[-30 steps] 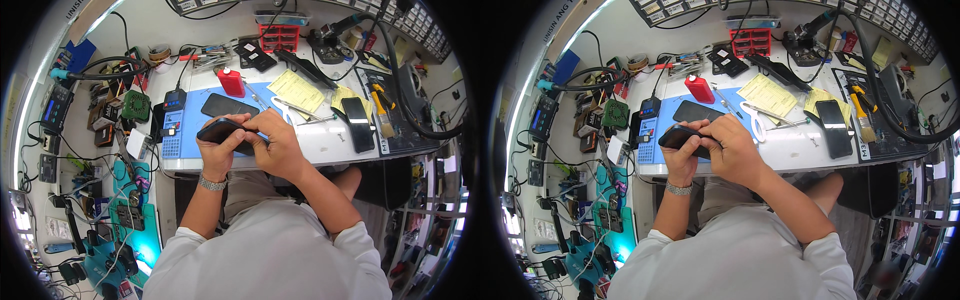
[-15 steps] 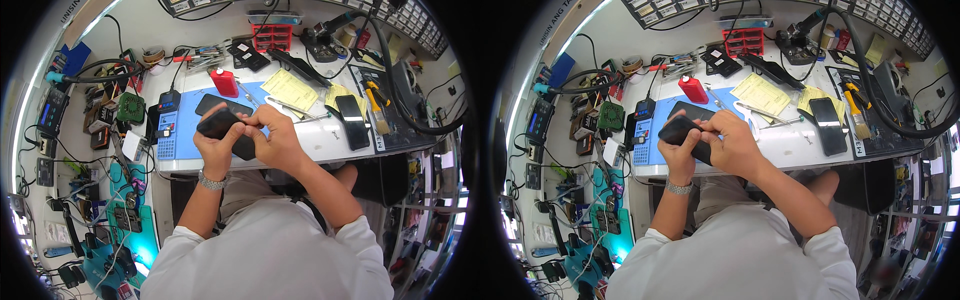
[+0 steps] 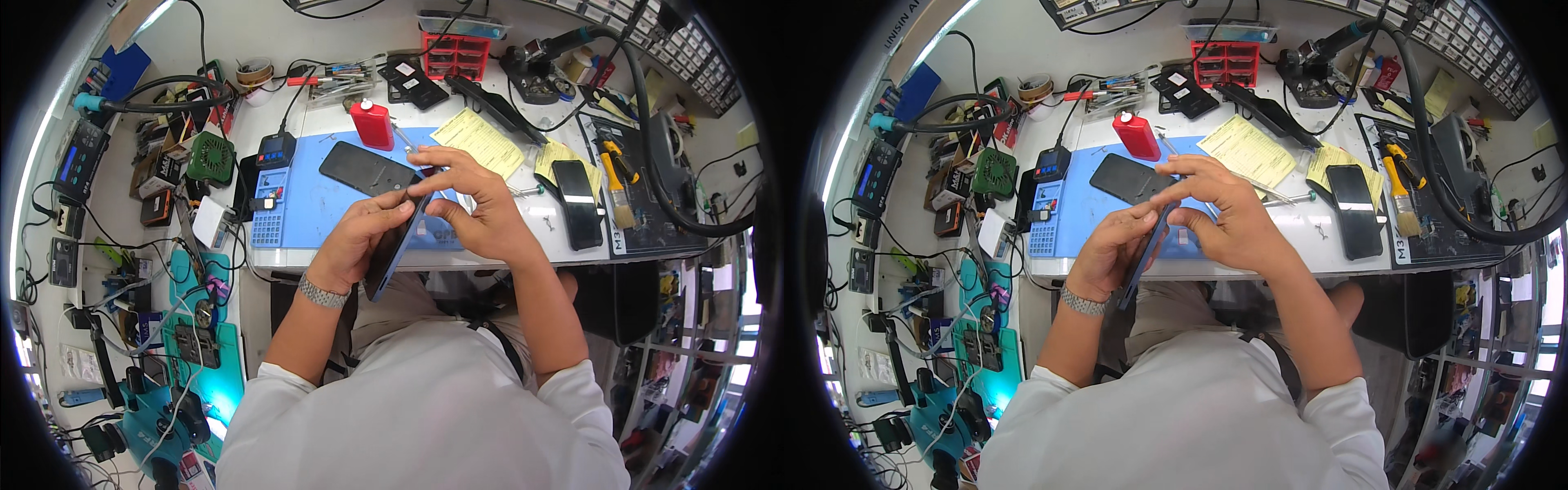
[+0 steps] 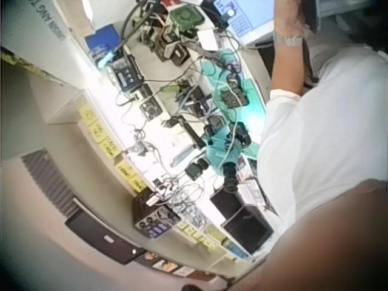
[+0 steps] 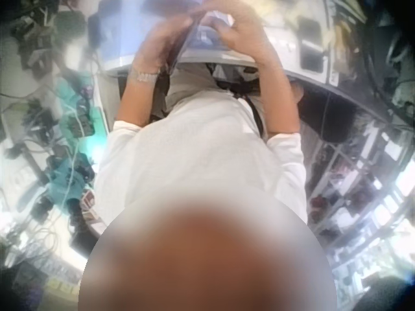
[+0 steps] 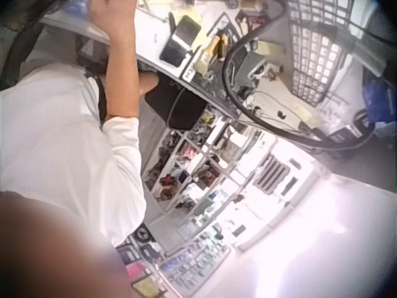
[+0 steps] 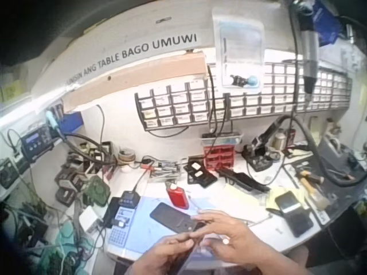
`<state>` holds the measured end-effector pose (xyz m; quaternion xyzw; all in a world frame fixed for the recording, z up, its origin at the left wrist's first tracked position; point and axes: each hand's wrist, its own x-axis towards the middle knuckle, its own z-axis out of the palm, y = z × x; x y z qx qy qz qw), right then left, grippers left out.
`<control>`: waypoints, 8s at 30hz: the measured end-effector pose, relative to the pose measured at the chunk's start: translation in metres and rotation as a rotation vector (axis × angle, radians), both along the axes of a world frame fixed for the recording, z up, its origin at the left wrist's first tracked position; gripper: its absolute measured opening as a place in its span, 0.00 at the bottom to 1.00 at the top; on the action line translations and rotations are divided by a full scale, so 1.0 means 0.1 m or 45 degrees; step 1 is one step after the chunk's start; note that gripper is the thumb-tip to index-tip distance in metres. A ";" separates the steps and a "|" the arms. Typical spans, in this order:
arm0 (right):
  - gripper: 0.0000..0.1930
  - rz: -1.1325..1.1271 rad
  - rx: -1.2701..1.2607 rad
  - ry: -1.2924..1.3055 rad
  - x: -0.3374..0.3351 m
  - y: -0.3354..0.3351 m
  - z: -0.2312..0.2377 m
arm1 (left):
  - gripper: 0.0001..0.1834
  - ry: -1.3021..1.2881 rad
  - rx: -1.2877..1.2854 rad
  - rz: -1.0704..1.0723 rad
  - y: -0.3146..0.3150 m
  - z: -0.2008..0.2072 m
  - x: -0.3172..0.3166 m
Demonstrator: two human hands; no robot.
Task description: The person disassembles and reassembles a smartphone using a screwdriver and tweezers. They remove the back cover, unscrew internal components, detach and reattach connectors, and then reassemble the phone by replacing the back cover and securing it with screws.
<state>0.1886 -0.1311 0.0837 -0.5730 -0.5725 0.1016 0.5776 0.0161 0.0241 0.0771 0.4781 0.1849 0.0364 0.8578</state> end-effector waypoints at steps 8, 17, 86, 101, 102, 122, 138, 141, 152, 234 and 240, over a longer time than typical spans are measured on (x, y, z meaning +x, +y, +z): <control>0.14 0.240 -0.121 0.250 -0.08 -0.13 -0.11 | 0.43 -0.055 0.032 -0.225 -0.08 -0.09 -0.11; 0.16 0.140 -0.206 0.277 -0.12 -0.13 -0.20 | 0.38 -0.078 -0.159 -0.225 -0.06 -0.27 -0.15; 0.12 -0.205 -0.128 0.182 0.00 -0.11 -0.28 | 0.39 0.026 -0.464 -0.387 0.20 -0.32 -0.18; 0.11 -0.413 -0.375 0.296 -0.06 -0.05 -0.40 | 0.20 -0.118 1.165 0.195 0.38 -0.47 -0.27; 0.12 -0.397 -0.372 0.241 -0.08 -0.06 -0.39 | 0.18 -0.149 1.193 0.255 0.34 -0.50 -0.30; 0.15 -0.314 -0.338 -0.509 -0.64 0.39 -0.17 | 0.34 -0.206 1.116 0.654 0.07 -0.83 -0.37; 0.15 -0.288 -0.307 -0.500 -0.84 0.66 -0.21 | 0.37 -0.188 1.083 0.679 0.13 -0.87 -0.39; 0.16 -0.328 -0.261 -0.418 -0.78 0.58 -0.15 | 0.26 -0.291 1.072 0.675 0.14 -0.82 -0.41; 0.20 -0.489 -0.191 -0.280 -0.67 0.28 0.12 | 0.11 -0.233 1.603 0.741 -0.13 -0.35 -0.26; 0.20 -0.465 -0.483 -0.337 -0.37 0.32 -0.18 | 0.16 0.070 1.906 0.745 0.05 -0.38 -0.24; 0.17 -0.375 -0.504 -0.202 -0.25 0.20 -0.04 | 0.17 0.027 1.945 0.775 0.07 -0.39 -0.22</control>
